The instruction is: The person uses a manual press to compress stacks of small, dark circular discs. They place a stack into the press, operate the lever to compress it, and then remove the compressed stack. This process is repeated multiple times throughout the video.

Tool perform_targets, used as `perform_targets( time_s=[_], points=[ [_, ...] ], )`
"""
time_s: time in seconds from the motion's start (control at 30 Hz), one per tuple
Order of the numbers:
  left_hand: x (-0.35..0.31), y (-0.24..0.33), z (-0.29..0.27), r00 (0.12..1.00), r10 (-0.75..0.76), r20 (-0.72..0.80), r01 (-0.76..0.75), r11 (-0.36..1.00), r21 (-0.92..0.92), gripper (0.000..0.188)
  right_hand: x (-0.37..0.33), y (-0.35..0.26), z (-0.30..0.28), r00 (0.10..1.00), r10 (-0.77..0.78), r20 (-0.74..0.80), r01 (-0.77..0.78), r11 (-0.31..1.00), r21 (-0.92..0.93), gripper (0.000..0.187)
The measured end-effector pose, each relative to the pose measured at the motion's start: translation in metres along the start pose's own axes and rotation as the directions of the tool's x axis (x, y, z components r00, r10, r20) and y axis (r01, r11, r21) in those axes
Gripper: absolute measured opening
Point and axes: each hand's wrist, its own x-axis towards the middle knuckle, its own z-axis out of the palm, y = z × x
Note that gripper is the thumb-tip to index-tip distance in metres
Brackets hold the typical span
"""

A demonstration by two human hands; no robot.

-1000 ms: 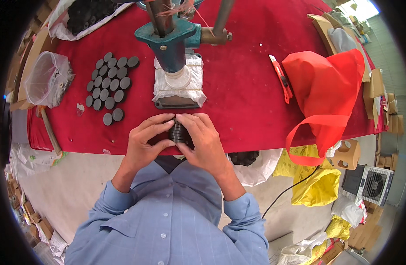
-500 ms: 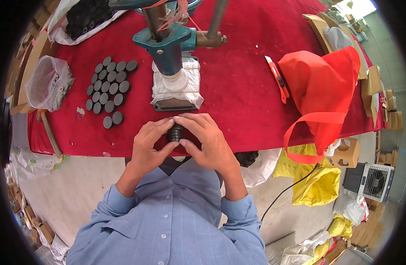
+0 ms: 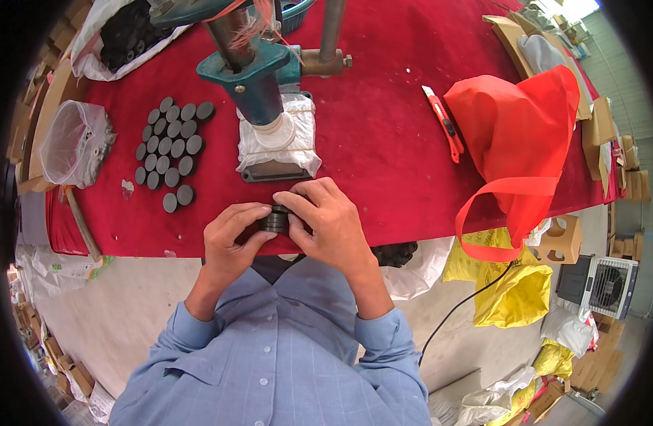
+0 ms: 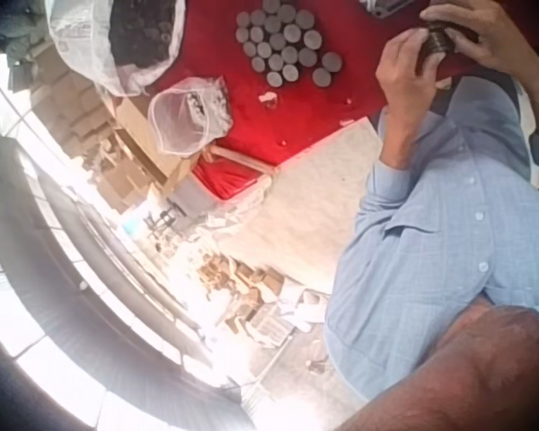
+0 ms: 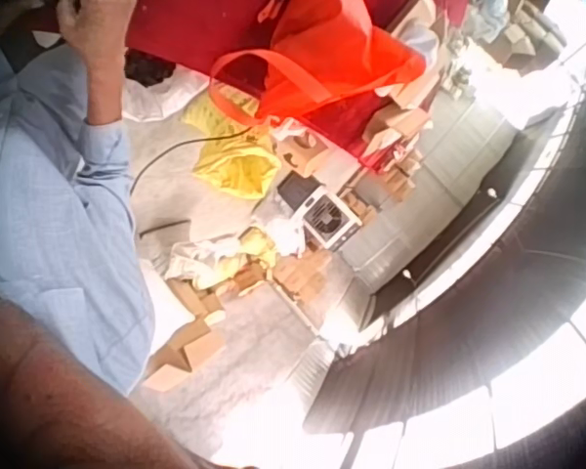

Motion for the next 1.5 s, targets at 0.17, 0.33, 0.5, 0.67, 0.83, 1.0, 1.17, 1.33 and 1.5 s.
perform_targets(
  time_s=[0.17,0.33,0.5,0.67,0.83,1.0,1.17,1.33,1.5],
  points=[
    [-0.005,-0.001,-0.003,0.98,-0.198,0.009,0.188,0.916,-0.353,0.045,0.001,0.0,0.004,0.999,0.025,-0.043,-0.025,1.0,0.006,0.037],
    [0.015,0.018,-0.013,0.799,-0.548,0.247,0.434,0.242,-0.868,0.04,-0.003,-0.001,0.005,0.988,0.131,-0.086,-0.105,0.961,0.256,0.035],
    [0.015,0.011,0.004,0.942,-0.334,0.045,0.316,0.83,-0.459,0.028,-0.006,-0.007,0.011,0.982,0.186,-0.043,-0.152,0.899,0.41,0.034],
    [0.019,0.011,0.009,0.995,-0.086,-0.056,0.075,0.983,-0.169,0.023,-0.01,-0.007,0.017,0.971,0.221,-0.091,-0.144,0.846,0.513,0.033],
    [0.019,0.007,0.008,0.998,-0.03,-0.06,0.018,0.98,-0.197,0.02,-0.011,-0.015,0.021,0.895,0.443,-0.055,-0.22,0.545,0.809,0.031],
    [0.017,0.002,0.011,0.996,-0.01,-0.092,-0.011,0.973,-0.231,0.022,-0.012,0.0,0.013,0.971,0.229,-0.06,-0.148,0.786,0.601,0.027],
    [0.016,0.008,0.012,0.997,-0.032,-0.073,0.017,0.98,-0.197,0.021,-0.011,-0.004,0.011,0.974,0.21,-0.086,-0.142,0.861,0.489,0.025],
    [0.015,0.006,0.016,0.994,-0.02,-0.104,0.001,0.983,-0.181,0.021,-0.014,-0.007,0.015,0.975,0.184,-0.124,-0.119,0.904,0.41,0.027],
    [0.015,0.003,0.015,0.995,-0.014,-0.102,-0.004,0.985,-0.175,0.025,-0.013,-0.01,0.016,0.965,0.232,-0.12,-0.159,0.885,0.437,0.025]
  ],
)
